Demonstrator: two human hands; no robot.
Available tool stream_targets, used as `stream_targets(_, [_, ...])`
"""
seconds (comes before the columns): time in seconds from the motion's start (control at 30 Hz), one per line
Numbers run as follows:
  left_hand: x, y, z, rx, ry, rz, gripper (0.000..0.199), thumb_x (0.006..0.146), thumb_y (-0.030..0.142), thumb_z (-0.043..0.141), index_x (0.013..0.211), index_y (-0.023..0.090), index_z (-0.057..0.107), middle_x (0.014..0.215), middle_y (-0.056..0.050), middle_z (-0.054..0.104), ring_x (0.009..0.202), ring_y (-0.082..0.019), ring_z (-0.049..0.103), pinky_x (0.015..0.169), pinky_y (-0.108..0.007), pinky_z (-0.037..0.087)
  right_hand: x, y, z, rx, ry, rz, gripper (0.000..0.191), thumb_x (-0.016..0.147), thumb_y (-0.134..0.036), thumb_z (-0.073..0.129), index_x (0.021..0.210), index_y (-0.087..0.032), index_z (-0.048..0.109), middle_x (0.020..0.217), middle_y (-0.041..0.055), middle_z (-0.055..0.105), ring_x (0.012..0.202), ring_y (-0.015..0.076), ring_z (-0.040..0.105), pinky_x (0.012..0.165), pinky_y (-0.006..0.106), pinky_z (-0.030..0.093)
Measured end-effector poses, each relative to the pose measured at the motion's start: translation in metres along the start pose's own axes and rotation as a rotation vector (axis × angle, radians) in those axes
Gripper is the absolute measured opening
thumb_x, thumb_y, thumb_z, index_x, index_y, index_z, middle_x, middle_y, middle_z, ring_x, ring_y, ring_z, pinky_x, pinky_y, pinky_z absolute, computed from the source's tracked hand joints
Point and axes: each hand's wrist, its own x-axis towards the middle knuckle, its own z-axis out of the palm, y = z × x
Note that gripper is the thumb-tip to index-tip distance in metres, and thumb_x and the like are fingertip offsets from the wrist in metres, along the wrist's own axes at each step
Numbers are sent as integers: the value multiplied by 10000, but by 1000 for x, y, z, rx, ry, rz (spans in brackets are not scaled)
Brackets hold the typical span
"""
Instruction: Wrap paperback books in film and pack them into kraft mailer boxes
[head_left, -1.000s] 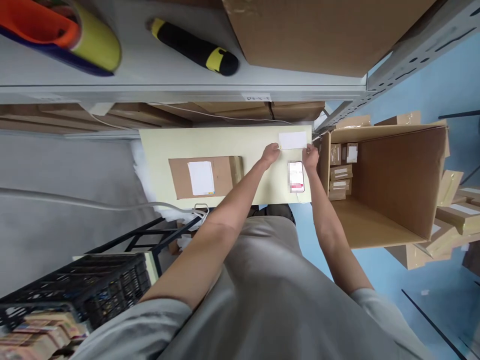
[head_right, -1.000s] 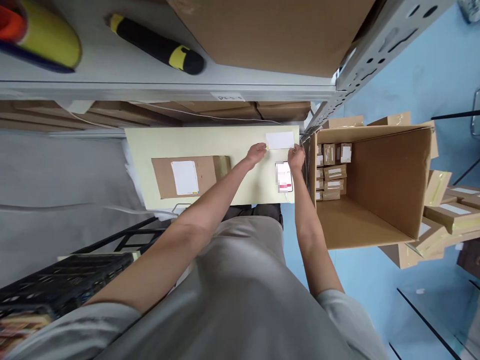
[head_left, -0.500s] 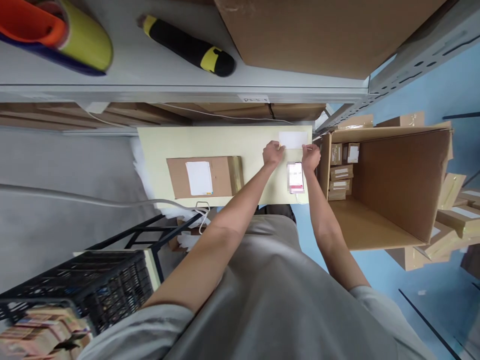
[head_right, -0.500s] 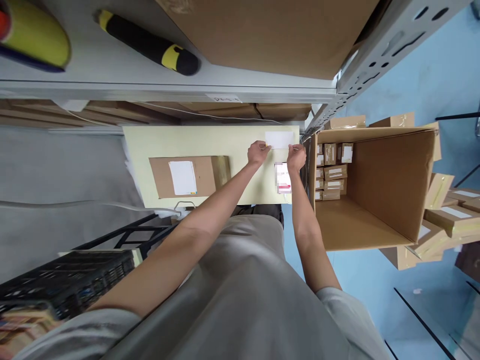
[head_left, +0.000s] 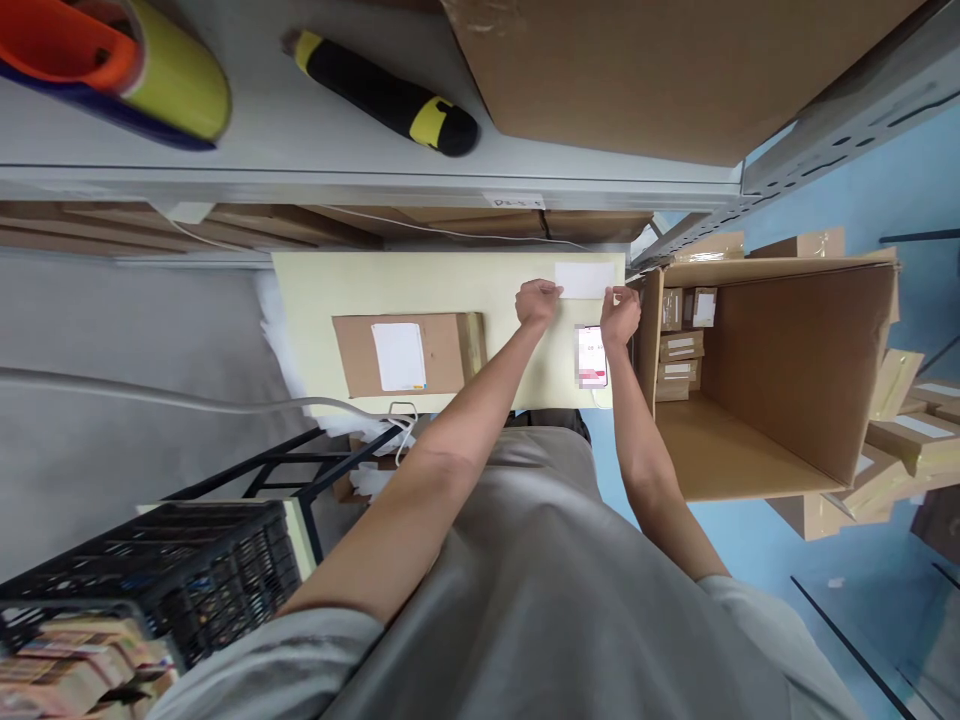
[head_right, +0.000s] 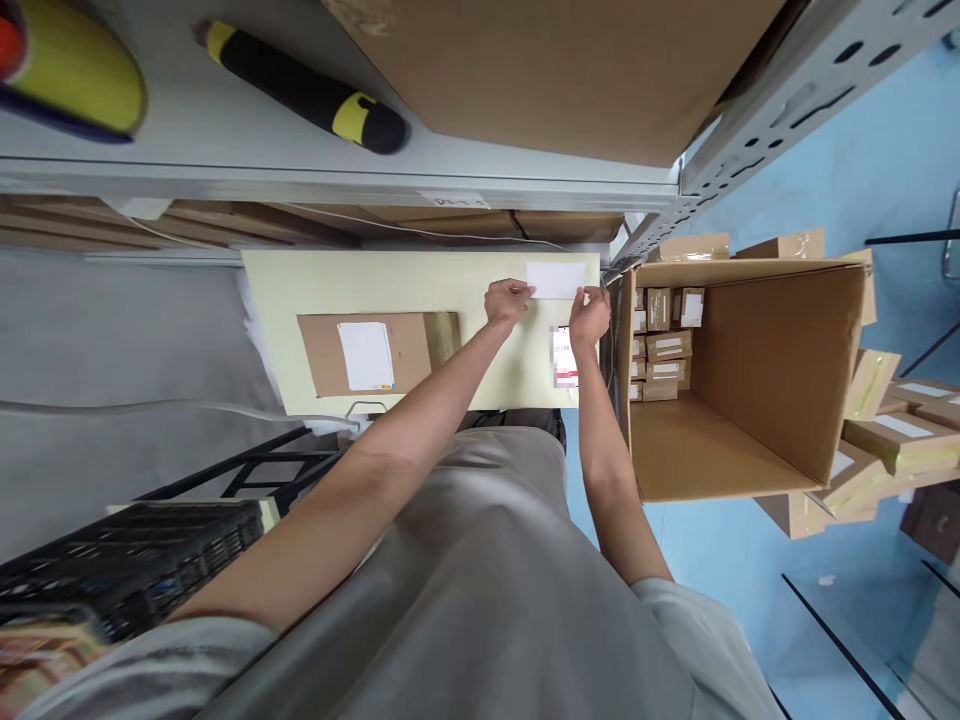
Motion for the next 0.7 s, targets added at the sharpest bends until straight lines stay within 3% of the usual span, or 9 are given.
stream_targets(0.1, [-9,13,-6,-33,13,-108,161,966,353,859,1031,206,846,1115,-101,853,1000,-246,796,949,-374,597,-7,-12,-7,3,1,-52,430,1161,-489,486,1387,-183,687,1541,242,624,1474,391,628,1252,597,561])
stream_targets(0.2, [-26,34,-9,-24,-17,-21,181,1003,369,832,1009,189,852,1104,-96,870,1064,-262,801,1002,-372,596,-15,-31,-12,38,-62,-202,431,1157,-501,516,1369,-183,716,1551,227,631,1532,364,595,1333,565,492])
stream_targets(0.27, [-42,50,-7,-1,-40,81,197,1034,370,795,1007,187,862,1136,-90,874,1089,-275,806,1034,-383,604,-18,-44,-16,103,-99,-259,461,1149,-565,541,1340,-196,740,1508,201,674,1496,331,636,1310,519,522])
stream_targets(0.37, [-65,71,1,14,-131,281,185,1063,303,731,1125,208,878,1314,-83,853,1195,-279,806,1057,-377,625,-15,-60,-25,210,-103,-197,587,1095,-695,609,1401,-206,720,1485,181,712,1419,317,698,1208,500,600])
stream_targets(0.47, [-81,86,10,61,-314,474,301,1018,211,738,1289,259,860,1580,-53,746,1397,-271,743,1122,-357,625,1,-61,-44,244,-74,-92,645,1034,-717,702,1414,-196,710,1404,179,764,1279,316,771,1126,495,636])
stream_targets(0.57, [-84,92,13,221,-411,567,401,1027,250,737,1420,242,814,1712,-68,639,1544,-282,647,1284,-396,543,22,-52,-67,191,-30,-59,452,1074,-582,682,1260,-178,761,1210,149,825,1128,293,809,1110,496,634])
stream_targets(0.7, [-70,92,18,532,-458,597,670,1059,328,708,1689,137,586,1829,-139,478,1687,-320,484,1433,-453,367,43,-40,-88,82,8,-23,271,1061,-389,653,1190,-178,763,1052,110,840,1066,285,799,1156,535,590])
